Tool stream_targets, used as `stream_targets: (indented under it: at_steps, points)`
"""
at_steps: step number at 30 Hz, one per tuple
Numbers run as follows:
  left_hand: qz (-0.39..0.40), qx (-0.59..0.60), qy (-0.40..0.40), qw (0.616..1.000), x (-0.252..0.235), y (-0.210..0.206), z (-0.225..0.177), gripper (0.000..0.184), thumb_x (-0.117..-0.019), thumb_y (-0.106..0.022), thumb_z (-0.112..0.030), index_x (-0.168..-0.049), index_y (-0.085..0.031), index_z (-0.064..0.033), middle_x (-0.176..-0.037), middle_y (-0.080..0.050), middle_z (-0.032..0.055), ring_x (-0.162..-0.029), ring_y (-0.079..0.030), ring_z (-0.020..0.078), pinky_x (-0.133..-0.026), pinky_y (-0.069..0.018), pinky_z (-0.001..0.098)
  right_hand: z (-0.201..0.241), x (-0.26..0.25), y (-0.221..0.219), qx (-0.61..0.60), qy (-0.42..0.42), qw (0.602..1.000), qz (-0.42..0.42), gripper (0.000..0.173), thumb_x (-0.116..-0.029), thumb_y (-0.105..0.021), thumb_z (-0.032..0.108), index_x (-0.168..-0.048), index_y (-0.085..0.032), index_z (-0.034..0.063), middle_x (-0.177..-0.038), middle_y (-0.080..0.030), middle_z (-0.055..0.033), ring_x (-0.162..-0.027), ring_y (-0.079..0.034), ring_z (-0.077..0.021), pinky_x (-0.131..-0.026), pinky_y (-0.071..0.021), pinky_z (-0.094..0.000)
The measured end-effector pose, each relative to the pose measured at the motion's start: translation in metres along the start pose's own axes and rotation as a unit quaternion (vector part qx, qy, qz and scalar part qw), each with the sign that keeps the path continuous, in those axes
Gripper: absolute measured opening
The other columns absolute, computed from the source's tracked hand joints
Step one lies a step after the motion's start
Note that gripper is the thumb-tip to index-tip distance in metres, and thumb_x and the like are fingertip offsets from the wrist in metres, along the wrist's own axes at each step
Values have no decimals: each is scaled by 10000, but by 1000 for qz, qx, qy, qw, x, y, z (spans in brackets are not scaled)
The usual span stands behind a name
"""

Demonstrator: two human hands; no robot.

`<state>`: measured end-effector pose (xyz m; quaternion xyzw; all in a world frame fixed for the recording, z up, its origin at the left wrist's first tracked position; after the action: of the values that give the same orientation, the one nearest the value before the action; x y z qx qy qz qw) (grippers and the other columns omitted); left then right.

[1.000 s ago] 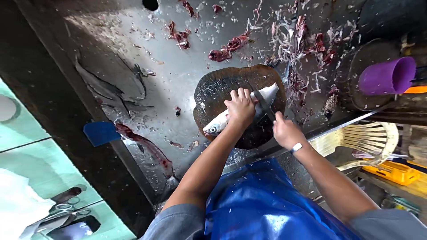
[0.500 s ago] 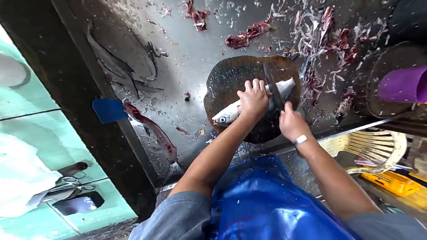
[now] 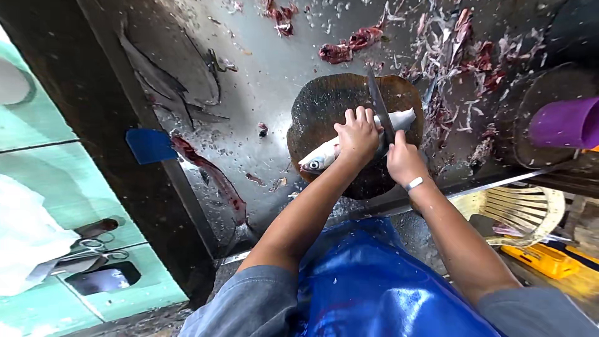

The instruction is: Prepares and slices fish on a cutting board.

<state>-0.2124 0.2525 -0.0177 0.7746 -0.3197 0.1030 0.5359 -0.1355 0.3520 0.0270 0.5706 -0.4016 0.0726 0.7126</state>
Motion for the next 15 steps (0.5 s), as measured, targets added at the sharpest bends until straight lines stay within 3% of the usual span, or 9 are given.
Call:
stream_targets:
  at_steps: [2, 4, 8, 12, 15]
  points:
    - [-2, -3, 2, 1000, 1, 0, 1, 533, -1066, -444, -502, -1350, -557, -65, -1371, -563, 167, -1319, -504, 428, -849, -499, 641, 0, 0, -1, -9, 12, 1000, -9, 347, -1120, -362, 250, -1411, -413, 68, -961, -697, -243, -925, -726, -446, -744, -579, -614]
    - [-6, -7, -5, 1000, 4, -2, -1, 533, -1064, -449, -496, -1346, -562, -57, -1361, -566, 172, -1304, -511, 434, -834, -502, 638, -24, 27, -8, -8, 25, 1000, -7, 336, -1113, -376, 252, -1388, -411, 63, -861, -669, -241, -803, -714, -455, -640, -569, -623]
    - [-21, -18, -14, 1000, 1, 1, 0, 481, -1064, -452, -454, -1320, -574, -65, -1328, -577, 172, -1277, -528, 434, -801, -507, 615, -43, 55, -9, 42, -29, 997, 63, 370, -1116, -385, 252, -1437, -416, 70, -934, -692, -247, -915, -719, -450, -771, -574, -619]
    - [-7, -12, -8, 1000, 2, 0, -2, 521, -1071, -442, -462, -1377, -551, -54, -1374, -563, 179, -1312, -510, 433, -838, -502, 633, -5, -2, -11, 0, -12, 1000, 8, 391, -1119, -359, 257, -1458, -394, 65, -1005, -702, -262, -982, -719, -458, -797, -575, -627]
    - [-6, -15, -2, 1000, 3, -1, -1, 526, -1064, -450, -476, -1375, -551, -63, -1369, -564, 171, -1308, -512, 427, -833, -503, 629, -17, 8, -17, -9, 21, 1000, -12, 386, -1116, -376, 260, -1450, -391, 68, -928, -693, -247, -881, -724, -457, -721, -579, -627]
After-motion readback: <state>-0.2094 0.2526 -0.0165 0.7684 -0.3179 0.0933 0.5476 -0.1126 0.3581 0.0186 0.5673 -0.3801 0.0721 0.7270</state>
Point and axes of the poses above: each hand's wrist, its own x-axis away from the middle knuckle, its own y-axis out of the back of the hand, z = x × y, the point moved 8 cm from there along -x, towards the middle knuckle
